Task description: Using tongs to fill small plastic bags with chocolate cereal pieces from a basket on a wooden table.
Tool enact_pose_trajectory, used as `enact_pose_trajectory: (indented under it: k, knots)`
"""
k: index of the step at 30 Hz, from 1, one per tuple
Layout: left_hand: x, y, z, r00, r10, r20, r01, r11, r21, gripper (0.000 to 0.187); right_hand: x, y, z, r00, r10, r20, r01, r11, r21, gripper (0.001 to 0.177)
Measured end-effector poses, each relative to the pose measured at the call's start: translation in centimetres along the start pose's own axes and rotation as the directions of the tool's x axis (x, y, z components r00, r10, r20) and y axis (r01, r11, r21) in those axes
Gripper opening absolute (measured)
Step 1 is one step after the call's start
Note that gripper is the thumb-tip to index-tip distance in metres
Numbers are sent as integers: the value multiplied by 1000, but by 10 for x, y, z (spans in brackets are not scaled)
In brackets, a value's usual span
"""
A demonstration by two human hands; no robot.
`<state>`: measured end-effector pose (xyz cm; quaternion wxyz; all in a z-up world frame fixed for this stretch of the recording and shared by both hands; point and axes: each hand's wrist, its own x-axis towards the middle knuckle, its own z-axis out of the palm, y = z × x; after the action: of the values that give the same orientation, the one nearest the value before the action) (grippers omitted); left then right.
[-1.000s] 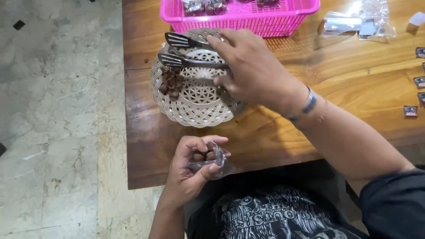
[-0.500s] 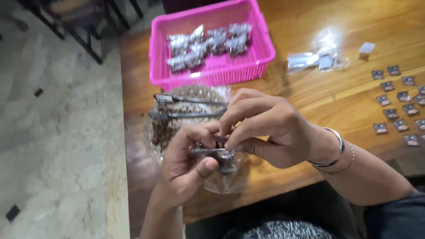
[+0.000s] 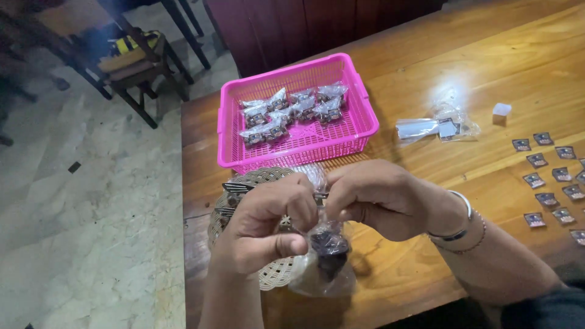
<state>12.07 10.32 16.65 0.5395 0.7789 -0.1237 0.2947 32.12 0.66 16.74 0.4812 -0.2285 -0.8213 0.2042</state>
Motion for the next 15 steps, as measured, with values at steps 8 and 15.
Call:
enact_pose_trajectory:
  k: [8,15]
  knots:
    - [4,-4,-5,1000,-23,6,23,995,98,29,18,-9,-7,975,87,204,-76,995,-64,26]
    - [0,13,4,975,-146,-166,183,956,230,23,22,-12,-3,967,109,229,-88,991,-97,26]
